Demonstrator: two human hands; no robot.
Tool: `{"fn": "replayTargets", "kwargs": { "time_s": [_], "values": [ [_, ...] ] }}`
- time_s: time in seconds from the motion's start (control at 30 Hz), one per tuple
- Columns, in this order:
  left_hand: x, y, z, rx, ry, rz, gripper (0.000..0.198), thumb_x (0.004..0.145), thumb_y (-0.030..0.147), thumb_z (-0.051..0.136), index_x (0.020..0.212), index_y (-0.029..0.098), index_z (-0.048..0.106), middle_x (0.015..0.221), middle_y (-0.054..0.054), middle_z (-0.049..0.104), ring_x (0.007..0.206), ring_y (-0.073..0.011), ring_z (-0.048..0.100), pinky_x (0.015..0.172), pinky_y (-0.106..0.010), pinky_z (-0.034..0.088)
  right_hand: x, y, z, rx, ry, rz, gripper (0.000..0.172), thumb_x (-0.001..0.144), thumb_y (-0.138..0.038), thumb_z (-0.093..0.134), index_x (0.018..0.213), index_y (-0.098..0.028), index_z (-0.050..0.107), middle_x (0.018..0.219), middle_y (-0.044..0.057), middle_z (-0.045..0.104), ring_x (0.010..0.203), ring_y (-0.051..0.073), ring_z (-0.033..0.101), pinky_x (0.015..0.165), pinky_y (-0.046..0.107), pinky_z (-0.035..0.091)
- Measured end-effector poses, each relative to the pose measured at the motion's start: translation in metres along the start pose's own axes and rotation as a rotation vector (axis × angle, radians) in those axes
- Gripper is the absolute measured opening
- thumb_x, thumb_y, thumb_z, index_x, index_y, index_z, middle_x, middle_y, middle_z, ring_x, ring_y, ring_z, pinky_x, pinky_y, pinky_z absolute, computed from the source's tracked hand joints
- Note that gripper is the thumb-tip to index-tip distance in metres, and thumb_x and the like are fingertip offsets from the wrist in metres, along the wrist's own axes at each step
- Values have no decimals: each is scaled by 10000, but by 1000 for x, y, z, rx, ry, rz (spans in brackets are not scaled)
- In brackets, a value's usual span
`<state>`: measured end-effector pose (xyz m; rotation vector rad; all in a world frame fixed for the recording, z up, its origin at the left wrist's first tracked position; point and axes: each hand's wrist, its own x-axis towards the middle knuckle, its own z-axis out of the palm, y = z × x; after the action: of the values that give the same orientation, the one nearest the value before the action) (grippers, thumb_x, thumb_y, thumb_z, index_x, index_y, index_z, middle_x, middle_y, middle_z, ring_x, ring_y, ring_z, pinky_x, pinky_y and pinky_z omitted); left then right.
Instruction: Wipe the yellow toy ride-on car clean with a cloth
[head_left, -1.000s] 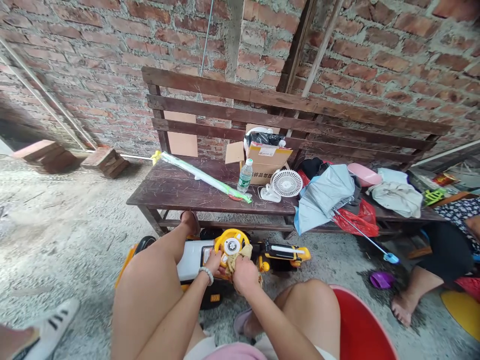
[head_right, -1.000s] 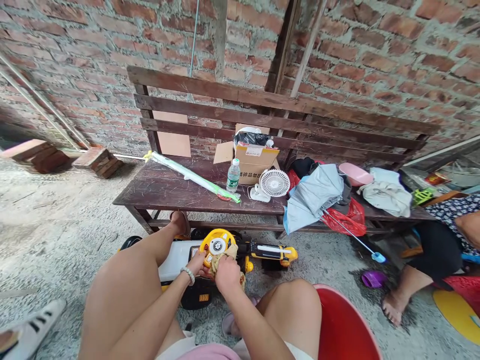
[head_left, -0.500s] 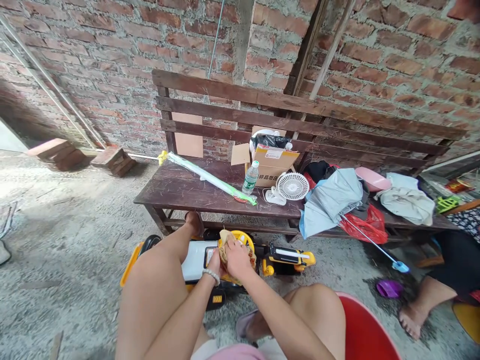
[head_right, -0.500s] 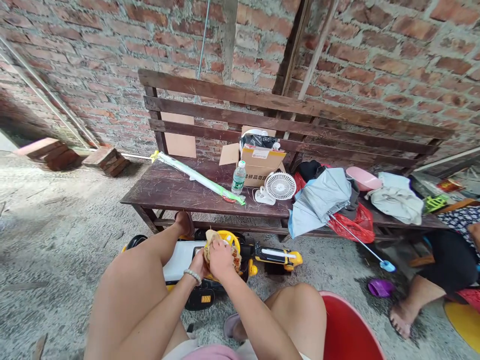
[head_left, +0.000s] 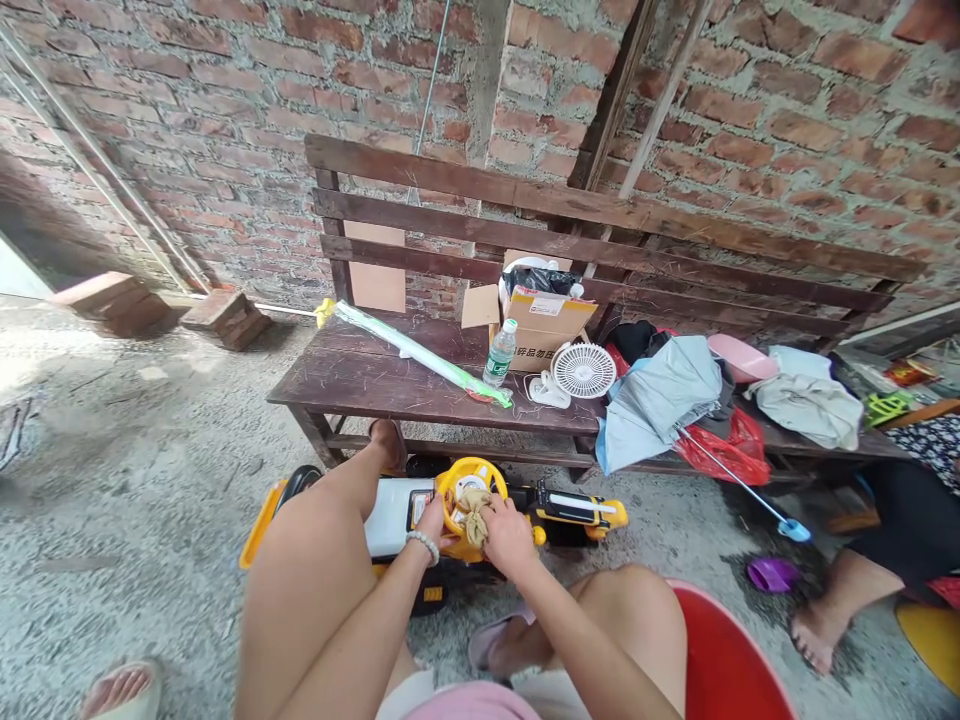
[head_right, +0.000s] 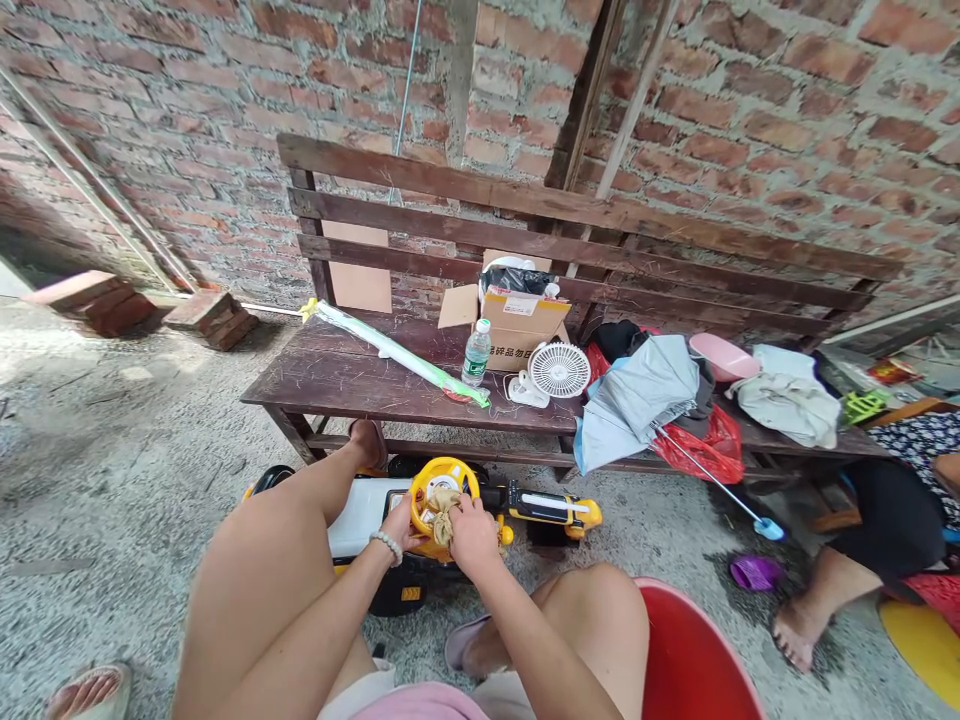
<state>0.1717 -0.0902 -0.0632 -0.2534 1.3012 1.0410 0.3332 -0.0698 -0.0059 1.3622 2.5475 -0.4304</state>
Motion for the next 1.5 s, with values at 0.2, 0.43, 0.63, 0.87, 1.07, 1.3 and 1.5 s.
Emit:
{"fn": "replayTargets", "kwargs": {
  "time_s": [0.2, 0.43, 0.63, 0.87, 1.07, 1.3, 1.5],
  "values": [
    [2, 1, -2, 95, 107, -44, 414, 1044, 559, 423, 1068, 225, 669, 884, -98, 794, 746, -256, 759, 746, -398, 640, 27, -1, -28, 53, 88, 22, 478, 932, -178, 589, 1388, -277, 692, 1397, 112, 631, 1245, 271, 585, 1022, 357, 515],
    [2, 2, 0, 114, 113, -40, 435, 1050, 552, 418, 1029, 217, 694, 822, -88, 785, 721, -243, 750, 710, -350, 624, 52, -15, -30, -47, -41, -61, 543, 942, -185, 558, 1464, -305, 654, 1426, 151, 621, 1240, 308, 624, 968, 406, 543],
    [5, 2, 0, 94, 105, -49, 449, 1038, 572, 435, 1015, 209, 699, 794, -79, 766, 648, -230, 716, 695, -363, 624, 35, -10, -19, -15, 3, 68, 550, 935, -182, 546, 1481, -183, 614, 1451, 214, 625, 1261, 339, 635, 947, 413, 569],
    [3, 1, 4, -16, 51, -56, 391, 1032, 526, 458, 958, 217, 687, 711, -54, 747, 619, -237, 732, 653, -355, 632, 10, -35, 6, -46, -28, -10, 450, 905, -99, 524, 1325, -84, 685, 1327, 239, 681, 1189, 352, 670, 914, 428, 593],
    [-8, 3, 4, -95, -68, -50, 397, 1004, 505, 540, 1134, 182, 731, 850, -92, 814, 743, -258, 795, 728, -376, 659, 25, -45, 1, 125, -33, -108, 443, 881, -109, 575, 1299, -153, 713, 1346, 162, 697, 1241, 305, 661, 1014, 395, 552],
    [-17, 9, 0, -157, -109, -160, 523, 1037, 516, 423, 1325, 169, 689, 1019, -143, 835, 904, -318, 817, 840, -468, 656, 84, -16, -41, 270, 166, 202, 636, 950, -258, 551, 1585, -229, 527, 1655, 143, 478, 1497, 313, 448, 1153, 436, 449],
    [-19, 12, -3, -299, -186, -154, 577, 1023, 458, 389, 1497, 176, 558, 1237, -159, 794, 1072, -349, 790, 962, -547, 608, 90, -43, -28, 144, 24, 38, 502, 977, -388, 598, 1472, -307, 619, 1665, 59, 501, 1506, 352, 387, 1159, 538, 381]
  ]
}}
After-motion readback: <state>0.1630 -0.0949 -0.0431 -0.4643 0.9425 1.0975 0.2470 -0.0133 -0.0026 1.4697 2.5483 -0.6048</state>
